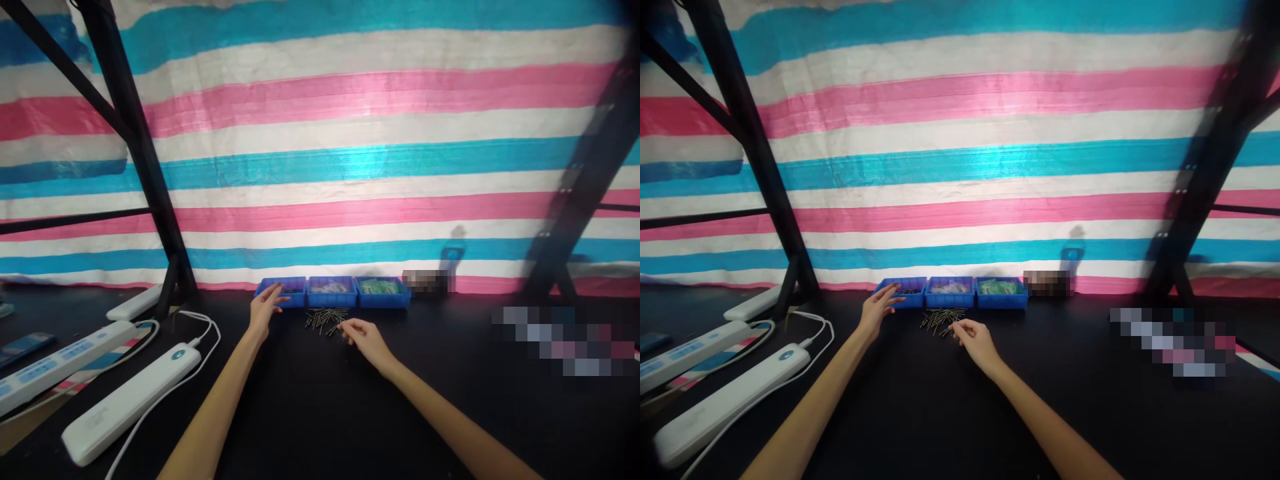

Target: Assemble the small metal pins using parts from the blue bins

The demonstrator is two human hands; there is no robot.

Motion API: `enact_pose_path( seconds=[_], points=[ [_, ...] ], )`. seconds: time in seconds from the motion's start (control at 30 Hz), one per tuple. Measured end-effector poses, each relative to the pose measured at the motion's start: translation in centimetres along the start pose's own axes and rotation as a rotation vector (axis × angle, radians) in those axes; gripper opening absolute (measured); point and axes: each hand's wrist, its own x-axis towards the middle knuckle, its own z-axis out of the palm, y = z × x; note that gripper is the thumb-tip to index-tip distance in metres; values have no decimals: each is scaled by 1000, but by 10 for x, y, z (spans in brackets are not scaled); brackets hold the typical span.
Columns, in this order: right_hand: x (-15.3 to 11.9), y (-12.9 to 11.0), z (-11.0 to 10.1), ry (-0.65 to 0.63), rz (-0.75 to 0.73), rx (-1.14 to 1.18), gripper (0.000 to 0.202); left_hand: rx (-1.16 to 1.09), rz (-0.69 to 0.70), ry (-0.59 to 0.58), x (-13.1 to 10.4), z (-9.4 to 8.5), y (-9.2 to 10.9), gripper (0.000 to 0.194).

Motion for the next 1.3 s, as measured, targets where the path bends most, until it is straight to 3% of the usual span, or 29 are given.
enact_pose_path(
  seconds=[0.27, 0.5, 0.6, 0.7, 0.77, 0.87, 1.3],
  points=[
    [0, 0, 0, -10, -3, -32, 27, -173, -143, -143, 2, 0, 13, 33],
    [2, 9, 0, -10, -39, -107, 27, -193, -158, -231, 0, 3, 18, 51],
    [2, 8, 0, 73, -73, -146, 25, 51, -49, -330, -10, 15, 10, 52],
    [2, 6, -1, 155, -109, -176, 24, 538, 154, -452, -30, 30, -2, 38],
    [2, 5, -2, 167, -125, -166, 23, 830, 338, -529, -45, 40, -10, 30],
    [2, 6, -1, 159, -141, -162, 22, 1069, 451, -629, -63, 48, -17, 24],
    [1, 6, 0, 161, -128, -200, 21, 1135, 467, -554, -69, 52, -20, 18]
  ],
)
